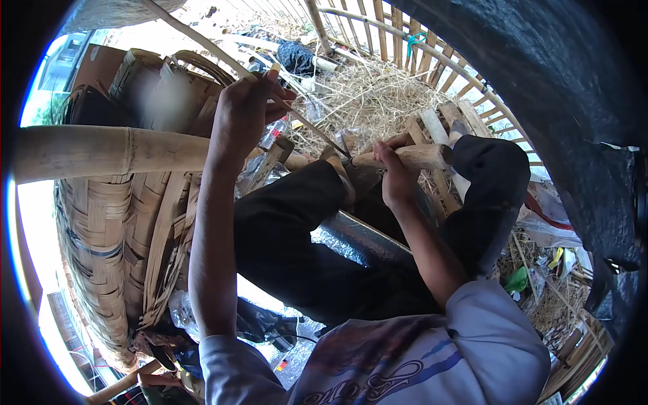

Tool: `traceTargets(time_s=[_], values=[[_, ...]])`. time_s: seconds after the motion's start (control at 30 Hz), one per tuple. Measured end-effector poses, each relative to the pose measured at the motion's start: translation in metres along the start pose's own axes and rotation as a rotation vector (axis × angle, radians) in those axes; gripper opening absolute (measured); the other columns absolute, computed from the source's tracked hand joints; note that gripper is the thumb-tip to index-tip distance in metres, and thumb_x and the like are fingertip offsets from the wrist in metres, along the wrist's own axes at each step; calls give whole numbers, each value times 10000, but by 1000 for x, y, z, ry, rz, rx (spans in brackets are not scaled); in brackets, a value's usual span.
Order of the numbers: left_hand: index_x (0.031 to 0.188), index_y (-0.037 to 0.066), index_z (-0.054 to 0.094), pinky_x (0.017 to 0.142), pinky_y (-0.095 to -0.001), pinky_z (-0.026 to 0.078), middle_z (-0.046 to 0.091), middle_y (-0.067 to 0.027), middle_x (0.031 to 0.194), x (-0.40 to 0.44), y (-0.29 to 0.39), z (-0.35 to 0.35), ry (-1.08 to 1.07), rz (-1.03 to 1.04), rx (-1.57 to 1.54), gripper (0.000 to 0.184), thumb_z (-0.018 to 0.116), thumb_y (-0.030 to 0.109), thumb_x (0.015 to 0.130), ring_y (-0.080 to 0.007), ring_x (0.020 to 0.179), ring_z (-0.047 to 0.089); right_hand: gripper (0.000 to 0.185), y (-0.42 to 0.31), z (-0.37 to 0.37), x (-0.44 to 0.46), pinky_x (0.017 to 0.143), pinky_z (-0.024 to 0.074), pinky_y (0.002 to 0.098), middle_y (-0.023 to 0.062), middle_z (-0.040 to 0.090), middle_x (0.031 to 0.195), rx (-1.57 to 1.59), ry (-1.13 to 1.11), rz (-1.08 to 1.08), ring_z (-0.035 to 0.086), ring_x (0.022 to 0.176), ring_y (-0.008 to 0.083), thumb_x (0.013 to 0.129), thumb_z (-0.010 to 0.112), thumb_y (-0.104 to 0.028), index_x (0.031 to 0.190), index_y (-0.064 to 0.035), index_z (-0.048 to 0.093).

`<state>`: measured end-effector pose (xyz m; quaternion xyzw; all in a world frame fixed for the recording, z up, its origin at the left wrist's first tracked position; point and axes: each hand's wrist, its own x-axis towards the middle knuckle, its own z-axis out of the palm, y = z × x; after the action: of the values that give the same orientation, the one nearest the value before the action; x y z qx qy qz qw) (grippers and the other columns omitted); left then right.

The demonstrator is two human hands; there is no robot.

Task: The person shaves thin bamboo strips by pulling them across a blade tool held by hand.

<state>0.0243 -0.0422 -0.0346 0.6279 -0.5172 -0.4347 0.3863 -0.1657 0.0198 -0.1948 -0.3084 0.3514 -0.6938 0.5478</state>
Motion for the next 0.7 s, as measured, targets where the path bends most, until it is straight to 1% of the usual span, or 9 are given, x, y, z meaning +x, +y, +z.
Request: traceTargets(time_s=[0.03,0.07,0.1,0.17,0.23,0.33,0.47,0.57,0.7], values=[[814,-57,581,719,-280,534,650,-160,815,1,1,2,-2,4,0,374,493,293,911,-188,783,650,148,-1,3,1,652,388,272,28,451,670,-11,34,28,456,653,113,816,560,12,745,-59,451],[812,-58,581,713,-276,534,651,-155,809,0,1,3,15,10,4,376,493,294,911,-183,768,649,174,-8,0,2,643,404,246,34,504,676,163,44,11,495,640,99,791,594,35,720,-59,466],[811,-58,581,708,-272,534,652,-151,804,-3,-1,2,34,2,9,378,493,295,911,-178,752,648,148,-25,7,2,656,400,271,31,476,673,278,28,-39,472,633,108,811,563,28,753,-57,456],[809,-48,584,684,-258,534,653,-142,796,-3,-4,0,39,65,44,363,485,285,916,-163,720,641,117,-54,14,4,658,392,299,29,442,663,418,-57,-109,436,619,116,835,526,6,780,-55,442],[799,-42,578,676,-265,541,649,-144,790,0,-2,3,63,19,19,355,488,280,918,-171,743,645,99,-53,16,5,663,384,316,26,413,652,387,-63,-139,413,616,117,846,501,-14,787,-55,433],[788,-42,571,664,-272,548,646,-150,793,6,-4,-2,122,9,-15,356,490,280,917,-183,763,649,111,-31,7,11,651,381,313,30,424,651,533,74,-71,423,613,118,828,510,12,777,-54,437],[778,-36,564,642,-268,552,647,-155,805,5,-6,1,115,19,-7,363,489,291,917,-189,762,652,146,-48,17,14,649,380,315,35,432,650,444,-17,-88,428,607,118,828,511,39,747,-55,433],[777,-36,565,630,-256,550,648,-154,810,5,-3,7,131,44,86,369,490,297,916,-182,758,652,150,-50,21,11,643,382,316,38,432,644,456,-32,-113,431,607,122,831,509,43,747,-52,431],[792,-33,563,625,-252,548,650,-148,776,9,-9,1,166,26,20,378,479,313,919,-175,720,654,153,-38,16,13,626,388,313,48,441,652,535,-28,-98,431,597,135,829,512,53,762,-49,420]])
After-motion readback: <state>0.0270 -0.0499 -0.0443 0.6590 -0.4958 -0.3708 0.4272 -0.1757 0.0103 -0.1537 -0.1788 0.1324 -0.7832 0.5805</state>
